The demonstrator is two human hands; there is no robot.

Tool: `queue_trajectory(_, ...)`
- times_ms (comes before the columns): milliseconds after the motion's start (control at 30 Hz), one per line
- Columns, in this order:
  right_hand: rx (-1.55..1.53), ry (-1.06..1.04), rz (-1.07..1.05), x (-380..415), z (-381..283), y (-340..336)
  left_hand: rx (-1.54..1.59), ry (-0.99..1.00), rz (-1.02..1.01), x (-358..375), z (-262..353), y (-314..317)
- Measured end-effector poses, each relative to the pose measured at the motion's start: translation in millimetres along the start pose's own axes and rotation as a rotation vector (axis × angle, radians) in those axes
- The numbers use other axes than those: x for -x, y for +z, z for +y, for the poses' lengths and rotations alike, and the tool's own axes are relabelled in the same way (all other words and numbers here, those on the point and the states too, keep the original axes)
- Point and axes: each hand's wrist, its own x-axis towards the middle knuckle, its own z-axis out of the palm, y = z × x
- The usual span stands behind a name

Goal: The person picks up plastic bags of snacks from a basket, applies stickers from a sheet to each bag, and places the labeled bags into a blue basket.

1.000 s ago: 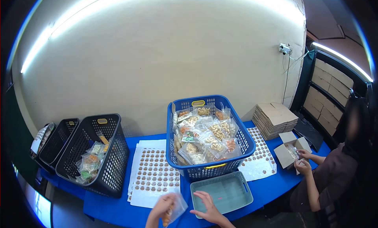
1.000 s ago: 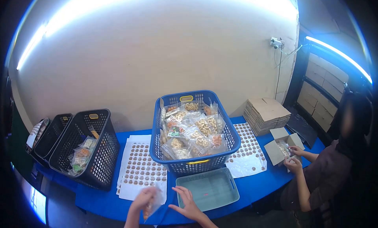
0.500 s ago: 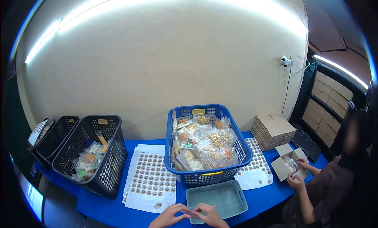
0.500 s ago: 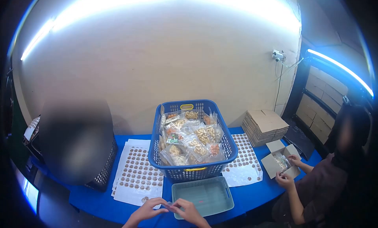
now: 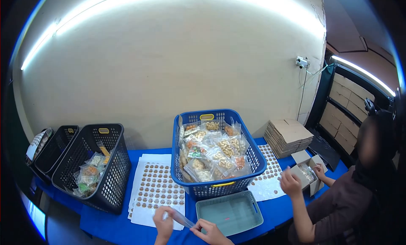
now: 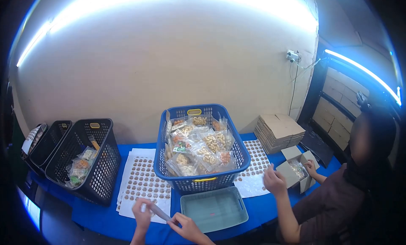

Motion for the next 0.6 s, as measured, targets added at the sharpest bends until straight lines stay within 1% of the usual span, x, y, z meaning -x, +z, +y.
queue_trajectory(33, 0.024, -0.009, -0.016, 5, 8, -2, 0.154, -0.144, 0.156, -8, 2, -3)
queue_trajectory(67, 0.047, -0.019, -0.033, 13, 21, -4, 0.338, -0.315, 0.257, -23, 3, -15)
queue_trajectory(100, 0.069, -0.031, -0.051, 22, 34, -5, 0.427, -0.318, 0.300, -35, 0, -27)
queue_trajectory(133, -0.144, 0.142, -0.037, 30, 45, -7, 0.503, -0.301, 0.320, -45, 8, -35)
queue_trajectory(200, -0.567, 0.479, -0.008, 45, 71, -13, 0.741, -0.238, 0.360, -52, 17, -32)
queue_trajectory(267, -0.717, 0.520, -0.036, 50, 91, -15, 1.066, -0.343, 0.200, -47, 19, -22)
queue_trajectory(300, -0.794, 0.558, -0.040, 46, 83, -15, 1.303, -0.317, 0.000, -38, -4, -13)
queue_trajectory(333, -0.871, 0.596, -0.044, 45, 78, -14, 1.375, -0.436, -0.030, -32, 13, -1)
queue_trajectory(367, -1.008, 0.547, -0.210, 43, 84, -12, 1.563, -0.551, -0.111, -22, 17, 11)
queue_trajectory(433, -1.009, 0.621, -0.230, 42, 74, 3, 1.947, -0.775, -0.296, -11, 17, 29)
queue_trajectory(467, -1.008, 0.656, -0.240, 42, 69, 8, 1.990, -0.846, -0.303, -7, 17, 31)
queue_trajectory(500, -0.889, 0.637, -0.359, 41, 64, 3, 2.031, -0.920, -0.309, -6, 23, 29)
queue_trajectory(533, -0.925, 0.612, -0.426, 43, 74, 0, 2.069, -0.994, -0.314, -5, 25, 26)
queue_trajectory(567, -0.961, 0.586, -0.495, 44, 93, -1, 2.009, -0.921, -0.369, -4, 13, 24)
queue_trajectory(600, -0.997, 0.559, -0.566, 41, 94, -2, 1.771, -0.933, -0.298, -7, 7, 18)
